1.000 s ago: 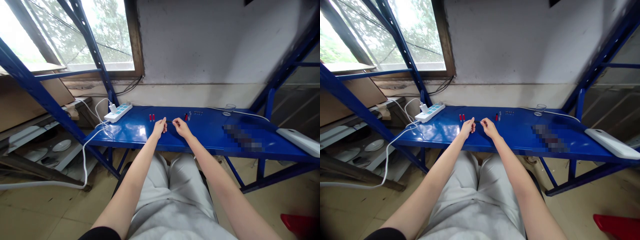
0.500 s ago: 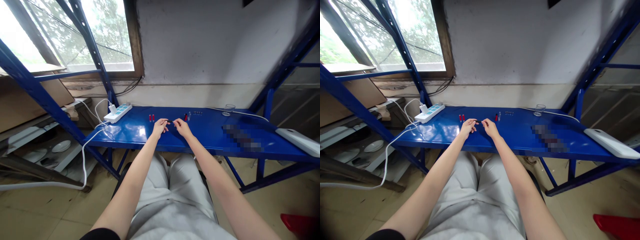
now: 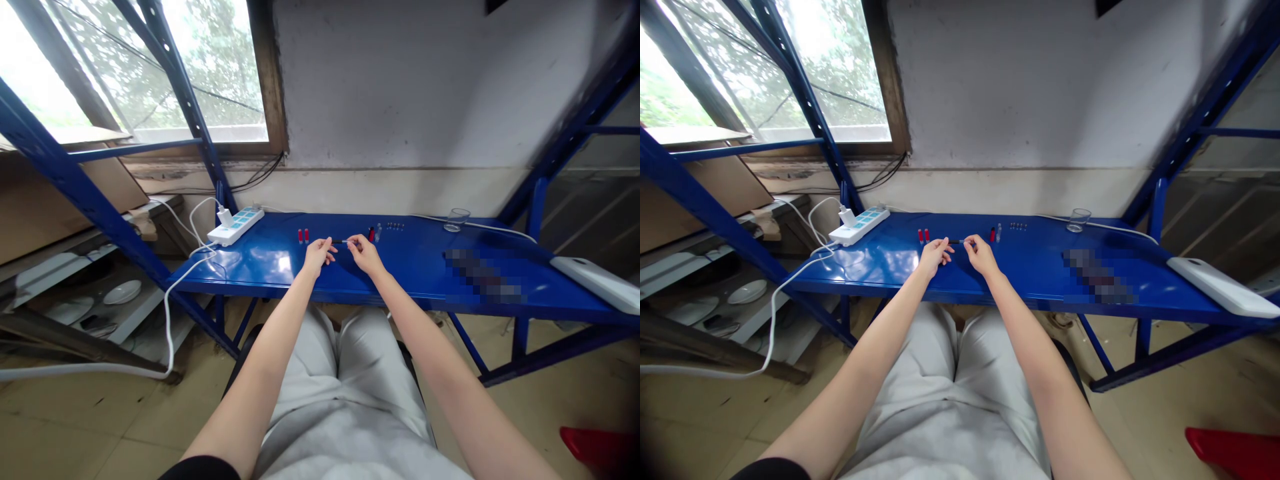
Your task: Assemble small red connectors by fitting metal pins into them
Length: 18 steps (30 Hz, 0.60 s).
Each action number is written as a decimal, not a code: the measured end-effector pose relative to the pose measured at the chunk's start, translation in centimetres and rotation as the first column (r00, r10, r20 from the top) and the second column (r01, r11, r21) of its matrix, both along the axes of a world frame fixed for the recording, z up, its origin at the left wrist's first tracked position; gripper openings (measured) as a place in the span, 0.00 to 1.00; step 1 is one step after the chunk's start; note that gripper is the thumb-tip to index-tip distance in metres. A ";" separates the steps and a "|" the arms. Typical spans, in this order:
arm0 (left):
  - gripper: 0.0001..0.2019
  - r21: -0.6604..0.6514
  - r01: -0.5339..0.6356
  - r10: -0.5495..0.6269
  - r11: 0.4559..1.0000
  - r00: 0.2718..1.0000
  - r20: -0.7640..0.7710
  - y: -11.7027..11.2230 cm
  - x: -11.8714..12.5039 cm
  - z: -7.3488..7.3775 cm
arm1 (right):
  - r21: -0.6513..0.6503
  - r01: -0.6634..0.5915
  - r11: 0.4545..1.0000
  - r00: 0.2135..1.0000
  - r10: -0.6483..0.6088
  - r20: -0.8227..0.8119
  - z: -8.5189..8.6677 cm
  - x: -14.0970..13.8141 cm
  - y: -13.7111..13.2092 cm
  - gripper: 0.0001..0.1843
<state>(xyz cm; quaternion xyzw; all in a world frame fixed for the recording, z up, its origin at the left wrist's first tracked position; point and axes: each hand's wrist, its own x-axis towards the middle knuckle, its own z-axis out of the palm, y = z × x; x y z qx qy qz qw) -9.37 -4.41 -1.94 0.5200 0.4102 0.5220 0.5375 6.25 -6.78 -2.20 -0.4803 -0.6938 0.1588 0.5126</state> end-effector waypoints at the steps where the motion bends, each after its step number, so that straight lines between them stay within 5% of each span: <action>1: 0.13 0.003 0.002 -0.002 1.000 1.000 0.003 0.0 0.0 0.0 | -0.001 0.003 1.000 1.000 -0.003 0.002 0.0 0.0 0.0 0.17; 5: 0.13 0.022 -0.008 0.008 1.000 1.000 0.010 -0.1 0.0 0.1 | -0.006 -0.002 1.000 1.000 0.002 0.015 0.0 -0.1 0.0 0.15; 11: 0.13 0.036 -0.210 0.207 0.977 0.975 0.084 -0.1 -0.3 0.5 | 0.006 0.032 0.999 0.999 -0.032 -0.033 0.3 0.0 -0.3 0.15; 18: 0.14 0.106 0.088 -0.088 0.990 0.996 -0.005 -0.6 0.1 0.3 | 0.115 -0.007 0.993 0.999 0.011 -0.041 0.6 -0.2 -0.5 0.15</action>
